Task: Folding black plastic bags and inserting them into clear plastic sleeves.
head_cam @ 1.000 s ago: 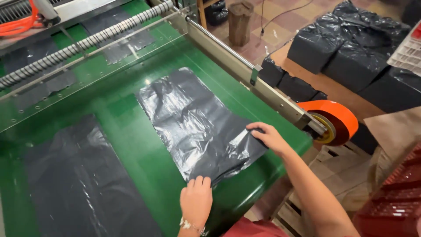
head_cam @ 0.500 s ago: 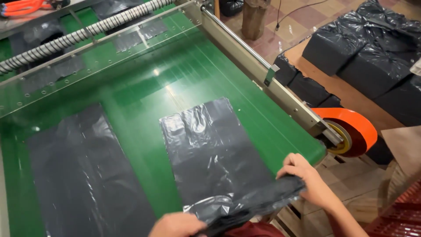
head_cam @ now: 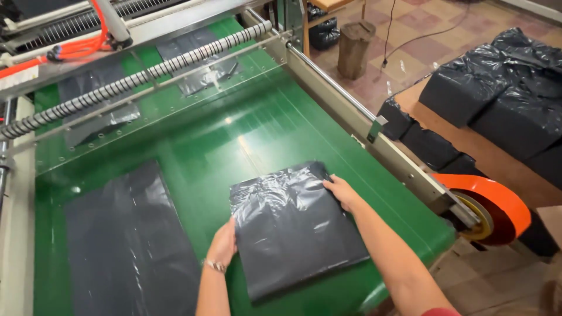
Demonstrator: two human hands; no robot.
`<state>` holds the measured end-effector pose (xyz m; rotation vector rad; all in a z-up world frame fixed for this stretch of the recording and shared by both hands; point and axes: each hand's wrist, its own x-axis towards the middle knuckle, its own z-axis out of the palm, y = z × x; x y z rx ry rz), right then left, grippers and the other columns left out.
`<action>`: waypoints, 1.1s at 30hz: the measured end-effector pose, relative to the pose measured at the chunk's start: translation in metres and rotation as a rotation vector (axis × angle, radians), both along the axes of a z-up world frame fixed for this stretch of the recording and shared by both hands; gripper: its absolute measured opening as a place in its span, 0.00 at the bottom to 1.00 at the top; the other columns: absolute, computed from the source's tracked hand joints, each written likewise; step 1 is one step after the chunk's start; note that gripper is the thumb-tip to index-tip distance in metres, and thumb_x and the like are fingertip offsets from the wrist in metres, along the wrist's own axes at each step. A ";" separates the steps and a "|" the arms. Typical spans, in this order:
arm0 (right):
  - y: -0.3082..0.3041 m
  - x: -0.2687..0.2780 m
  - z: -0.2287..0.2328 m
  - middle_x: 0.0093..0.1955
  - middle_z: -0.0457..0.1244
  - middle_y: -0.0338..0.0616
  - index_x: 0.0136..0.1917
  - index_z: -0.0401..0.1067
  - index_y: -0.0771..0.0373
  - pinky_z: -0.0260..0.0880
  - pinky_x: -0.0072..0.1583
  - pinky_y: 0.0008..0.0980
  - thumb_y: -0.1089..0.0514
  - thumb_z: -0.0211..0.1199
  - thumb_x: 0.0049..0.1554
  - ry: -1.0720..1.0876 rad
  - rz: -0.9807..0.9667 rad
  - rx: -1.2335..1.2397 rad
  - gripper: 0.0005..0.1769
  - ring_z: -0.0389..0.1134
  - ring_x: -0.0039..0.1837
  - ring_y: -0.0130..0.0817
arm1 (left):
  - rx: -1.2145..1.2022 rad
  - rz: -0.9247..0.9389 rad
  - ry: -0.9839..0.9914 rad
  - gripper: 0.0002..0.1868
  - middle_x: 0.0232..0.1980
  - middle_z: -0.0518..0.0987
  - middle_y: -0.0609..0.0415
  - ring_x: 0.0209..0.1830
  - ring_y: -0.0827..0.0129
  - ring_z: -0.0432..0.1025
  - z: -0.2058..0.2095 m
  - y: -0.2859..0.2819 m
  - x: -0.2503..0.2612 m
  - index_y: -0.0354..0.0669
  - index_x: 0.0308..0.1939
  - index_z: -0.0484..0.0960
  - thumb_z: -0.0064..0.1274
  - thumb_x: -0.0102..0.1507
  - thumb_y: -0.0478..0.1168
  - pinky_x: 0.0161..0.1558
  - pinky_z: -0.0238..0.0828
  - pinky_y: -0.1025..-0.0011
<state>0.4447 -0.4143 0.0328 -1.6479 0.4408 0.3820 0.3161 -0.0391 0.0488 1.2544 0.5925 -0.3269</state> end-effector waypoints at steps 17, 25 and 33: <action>0.013 -0.009 0.046 0.52 0.63 0.47 0.58 0.62 0.61 0.67 0.50 0.38 0.47 0.56 0.58 0.077 -0.046 -0.081 0.20 0.66 0.50 0.37 | 1.042 -0.226 0.099 0.12 0.34 0.84 0.59 0.41 0.51 0.76 -0.001 -0.052 -0.134 0.59 0.38 0.74 0.47 0.60 0.58 0.46 0.68 0.58; 0.052 -0.157 0.082 0.59 0.64 0.53 0.58 0.68 0.68 0.63 0.64 0.41 0.55 0.53 0.58 -0.957 -0.001 -0.620 0.18 0.64 0.62 0.46 | 1.685 0.140 -0.593 0.15 0.45 0.79 0.57 0.44 0.58 0.73 0.036 -0.091 -0.123 0.51 0.45 0.78 0.57 0.55 0.46 0.39 0.72 0.62; 0.119 -0.209 0.060 0.81 0.40 0.65 0.77 0.47 0.73 0.41 0.77 0.52 0.29 0.34 0.63 -1.023 0.713 -0.426 0.48 0.40 0.82 0.58 | 1.672 -0.455 -0.783 0.33 0.80 0.51 0.49 0.81 0.50 0.37 -0.034 -0.147 -0.085 0.44 0.75 0.57 0.34 0.66 0.49 0.70 0.42 0.42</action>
